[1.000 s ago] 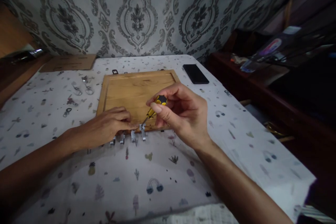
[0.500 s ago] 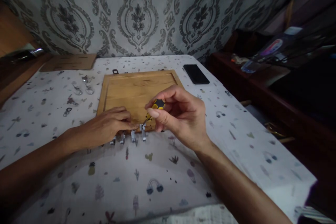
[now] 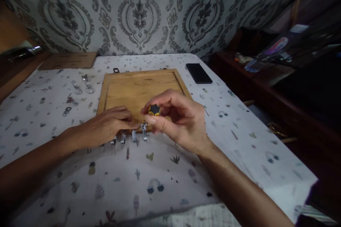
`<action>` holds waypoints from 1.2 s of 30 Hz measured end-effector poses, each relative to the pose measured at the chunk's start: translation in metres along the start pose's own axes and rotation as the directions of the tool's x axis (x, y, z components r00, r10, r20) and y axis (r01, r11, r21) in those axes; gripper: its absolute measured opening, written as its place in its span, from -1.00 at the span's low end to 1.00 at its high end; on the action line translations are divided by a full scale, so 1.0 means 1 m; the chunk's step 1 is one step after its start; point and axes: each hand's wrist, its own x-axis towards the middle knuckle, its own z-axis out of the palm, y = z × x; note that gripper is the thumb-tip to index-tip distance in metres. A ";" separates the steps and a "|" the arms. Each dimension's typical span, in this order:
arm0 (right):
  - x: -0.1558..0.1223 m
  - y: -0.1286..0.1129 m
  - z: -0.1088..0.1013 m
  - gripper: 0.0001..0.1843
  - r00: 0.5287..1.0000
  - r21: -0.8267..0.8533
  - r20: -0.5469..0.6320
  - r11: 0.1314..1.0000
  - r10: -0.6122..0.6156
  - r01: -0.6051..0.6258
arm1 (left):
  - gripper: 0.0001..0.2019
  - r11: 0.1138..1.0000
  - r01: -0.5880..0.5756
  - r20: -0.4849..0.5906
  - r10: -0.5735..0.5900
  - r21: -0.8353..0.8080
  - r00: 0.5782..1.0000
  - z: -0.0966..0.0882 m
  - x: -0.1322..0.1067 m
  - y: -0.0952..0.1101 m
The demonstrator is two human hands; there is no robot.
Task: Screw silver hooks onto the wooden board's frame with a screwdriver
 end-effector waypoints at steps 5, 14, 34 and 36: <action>0.004 0.007 -0.007 -0.78 0.994 -0.012 -0.060 0.996 0.093 -0.094 | -0.57 1.000 -0.002 -0.019 0.002 -0.007 1.000 0.000 0.000 -0.001; 0.004 0.002 -0.002 -0.68 0.986 -0.080 -0.129 0.990 0.104 -0.115 | -0.52 1.000 -0.012 -0.038 0.011 -0.018 0.999 0.001 0.000 -0.001; 0.002 0.006 0.005 -0.62 0.994 -0.081 -0.097 0.995 0.052 -0.060 | -0.63 1.000 -0.019 -0.027 0.018 -0.016 0.999 0.001 0.001 0.001; 0.003 0.006 0.004 -0.63 0.993 -0.066 -0.089 0.994 0.079 -0.085 | -0.62 1.000 -0.022 -0.030 0.021 -0.011 0.999 0.000 0.001 0.001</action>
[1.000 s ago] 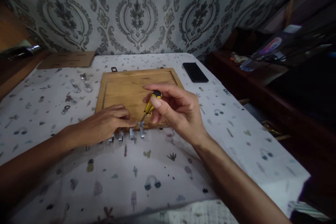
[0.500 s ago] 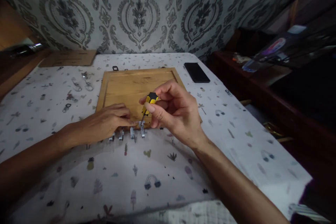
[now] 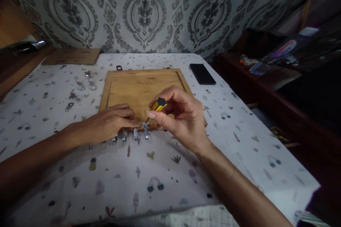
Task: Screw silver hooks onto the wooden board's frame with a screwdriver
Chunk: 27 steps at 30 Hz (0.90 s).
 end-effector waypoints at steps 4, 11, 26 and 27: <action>0.002 -0.001 -0.007 -0.74 0.993 0.068 0.100 0.996 0.057 -0.064 | -0.59 1.000 -0.011 -0.003 0.011 0.005 1.000 -0.001 0.000 0.000; 0.003 -0.001 -0.009 -0.80 0.995 0.016 0.088 0.999 0.042 -0.043 | -0.56 1.000 0.003 0.006 -0.003 -0.009 1.000 0.000 0.000 0.000; 0.006 -0.004 0.000 -0.79 0.992 0.023 0.105 0.997 0.070 -0.072 | -0.57 0.999 0.031 0.024 -0.031 0.017 0.999 0.001 -0.001 0.000; 0.006 -0.004 0.003 -0.79 0.995 0.028 0.082 0.998 0.052 -0.055 | -0.59 1.000 0.026 0.018 -0.026 0.015 0.999 0.001 0.000 -0.001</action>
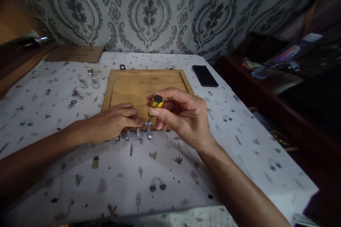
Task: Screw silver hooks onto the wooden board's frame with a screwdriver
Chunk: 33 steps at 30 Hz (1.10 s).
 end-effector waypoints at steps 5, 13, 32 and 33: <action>0.002 0.005 0.011 -0.63 0.995 -0.043 -0.090 0.998 -0.047 0.043 | -0.72 0.999 -0.017 -0.023 0.016 -0.039 1.000 0.002 0.001 0.000; -0.007 0.011 0.004 -0.75 0.921 -0.013 -0.371 0.992 -0.120 0.123 | -0.59 0.998 0.017 0.009 -0.017 -0.057 1.000 -0.001 0.000 0.001; -0.006 0.012 0.003 -0.58 0.971 -0.065 -0.223 0.995 -0.082 0.069 | -0.71 0.998 -0.055 -0.051 0.055 -0.014 0.997 0.001 0.000 -0.001; -0.006 0.012 0.003 -0.59 0.973 -0.074 -0.213 0.994 -0.090 0.076 | -0.71 0.998 -0.054 -0.050 0.053 -0.018 0.997 0.001 0.000 -0.001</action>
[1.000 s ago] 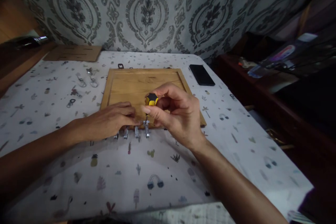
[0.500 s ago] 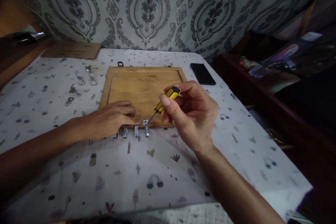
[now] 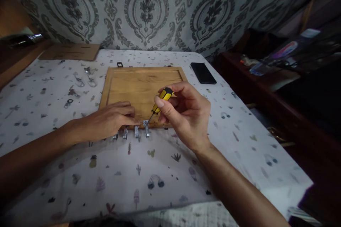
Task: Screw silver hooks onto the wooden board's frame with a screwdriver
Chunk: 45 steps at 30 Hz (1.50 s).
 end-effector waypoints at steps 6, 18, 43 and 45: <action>-0.012 -0.005 0.005 -0.68 0.996 -0.056 0.068 0.996 -0.062 0.065 | -0.66 1.000 0.014 0.023 -0.014 0.011 1.000 0.001 -0.001 -0.002; -0.001 -0.009 -0.011 -0.70 0.953 0.009 0.286 0.994 0.100 -0.107 | -0.58 0.999 0.013 0.023 -0.014 0.048 1.000 -0.001 -0.001 0.000; 0.007 0.005 -0.008 -0.55 0.973 0.117 0.218 0.988 0.072 -0.100 | -0.52 0.992 0.109 0.067 -0.114 0.065 0.991 -0.008 0.004 0.010; 0.008 0.005 -0.009 -0.56 0.970 0.132 0.227 0.984 0.086 -0.119 | -0.53 0.991 0.124 0.078 -0.128 0.057 0.989 -0.008 0.004 0.013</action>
